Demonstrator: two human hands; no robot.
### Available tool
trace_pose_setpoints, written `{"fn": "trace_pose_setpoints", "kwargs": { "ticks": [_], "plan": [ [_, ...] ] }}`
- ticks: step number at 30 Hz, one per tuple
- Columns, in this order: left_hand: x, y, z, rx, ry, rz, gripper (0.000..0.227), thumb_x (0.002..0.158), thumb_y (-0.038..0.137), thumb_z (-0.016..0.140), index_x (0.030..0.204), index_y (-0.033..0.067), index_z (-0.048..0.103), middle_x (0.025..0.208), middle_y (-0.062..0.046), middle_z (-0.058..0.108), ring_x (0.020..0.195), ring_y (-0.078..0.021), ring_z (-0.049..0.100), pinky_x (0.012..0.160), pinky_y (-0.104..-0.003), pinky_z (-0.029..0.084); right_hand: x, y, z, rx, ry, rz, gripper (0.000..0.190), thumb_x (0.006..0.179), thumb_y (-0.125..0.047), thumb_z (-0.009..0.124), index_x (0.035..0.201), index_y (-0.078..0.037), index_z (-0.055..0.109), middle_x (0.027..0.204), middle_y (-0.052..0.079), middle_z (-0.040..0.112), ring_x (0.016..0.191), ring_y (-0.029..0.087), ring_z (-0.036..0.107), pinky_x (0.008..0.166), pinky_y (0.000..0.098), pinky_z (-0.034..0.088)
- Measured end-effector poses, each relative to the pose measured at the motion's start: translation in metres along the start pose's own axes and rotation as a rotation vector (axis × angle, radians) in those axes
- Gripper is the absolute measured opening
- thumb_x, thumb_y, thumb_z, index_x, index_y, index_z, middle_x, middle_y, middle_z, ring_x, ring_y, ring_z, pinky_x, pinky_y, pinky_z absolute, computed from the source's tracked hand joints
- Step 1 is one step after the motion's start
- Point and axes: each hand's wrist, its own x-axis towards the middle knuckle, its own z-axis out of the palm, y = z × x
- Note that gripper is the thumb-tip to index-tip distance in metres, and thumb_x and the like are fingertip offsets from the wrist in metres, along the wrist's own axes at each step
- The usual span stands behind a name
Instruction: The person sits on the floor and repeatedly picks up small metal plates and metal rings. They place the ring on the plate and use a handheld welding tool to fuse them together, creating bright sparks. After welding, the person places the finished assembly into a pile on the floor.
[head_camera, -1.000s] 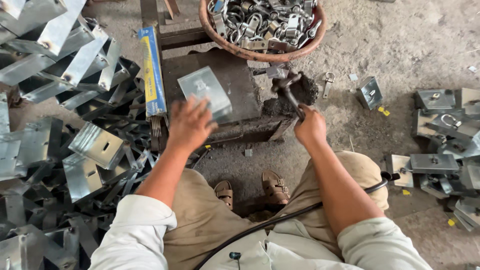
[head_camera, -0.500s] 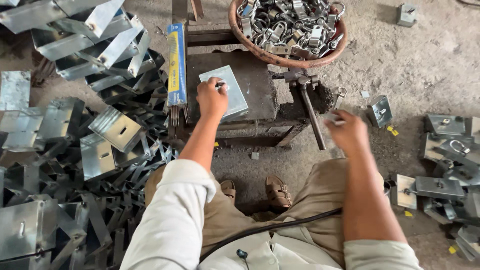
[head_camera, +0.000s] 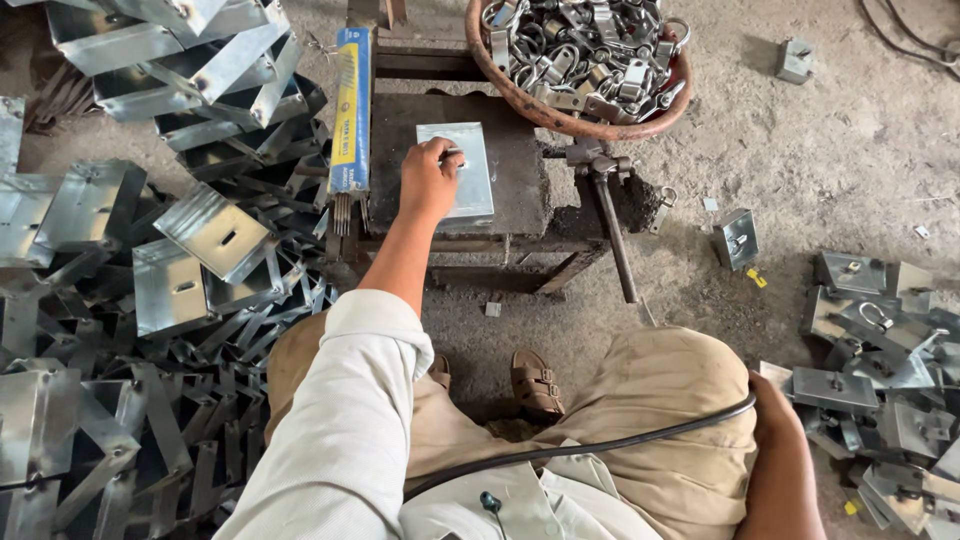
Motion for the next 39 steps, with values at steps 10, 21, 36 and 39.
{"fn": "trace_pose_setpoints", "kwargs": {
  "ticks": [10, 21, 36, 39],
  "plan": [
    [-0.004, -0.003, -0.003, -0.055, 0.11, -0.096, 0.01, 0.087, 0.009, 0.08, 0.097, 0.0111, 0.077, 0.103, -0.008, 0.075, 0.104, -0.0296, 0.067, 0.085, -0.041, 0.056, 0.021, -0.034, 0.006, 0.185, -0.092, 0.025, 0.02, 0.099, -0.022, 0.06, 0.1, -0.003, 0.067, 0.093, 0.012, 0.071, 0.076, 0.026, 0.069, 0.073, 0.0406, 0.06],
    [-0.008, -0.004, -0.001, 0.035, 0.209, -0.052, 0.008, 0.085, 0.011, 0.082, 0.093, 0.012, 0.08, 0.093, -0.008, 0.072, 0.099, -0.0298, 0.064, 0.083, -0.043, 0.054, -0.098, -0.162, 0.044, 1.027, -0.329, -0.759, 0.041, 0.102, -0.035, 0.044, 0.123, 0.0, 0.047, 0.11, 0.015, 0.056, 0.089, 0.026, 0.058, 0.085, 0.0388, 0.05],
    [-0.009, 0.0, -0.005, 0.073, 0.206, -0.026, 0.007, 0.085, 0.011, 0.082, 0.092, 0.0122, 0.08, 0.09, -0.004, 0.074, 0.098, -0.0266, 0.064, 0.084, -0.041, 0.054, -0.155, -0.125, 0.318, 0.301, -0.231, -0.723, 0.05, 0.082, -0.004, 0.083, 0.117, -0.008, 0.047, 0.096, 0.004, 0.06, 0.078, 0.014, 0.063, 0.067, 0.0317, 0.057],
    [-0.01, 0.0, -0.004, 0.052, 0.178, -0.112, 0.007, 0.086, 0.013, 0.081, 0.094, 0.0143, 0.08, 0.091, -0.003, 0.074, 0.1, -0.0254, 0.065, 0.084, -0.039, 0.055, -0.127, -0.101, 0.327, 0.103, -0.34, -0.894, 0.054, 0.081, -0.007, 0.085, 0.115, -0.007, 0.043, 0.095, 0.004, 0.056, 0.081, 0.016, 0.062, 0.073, 0.0333, 0.058]
  ]
}}
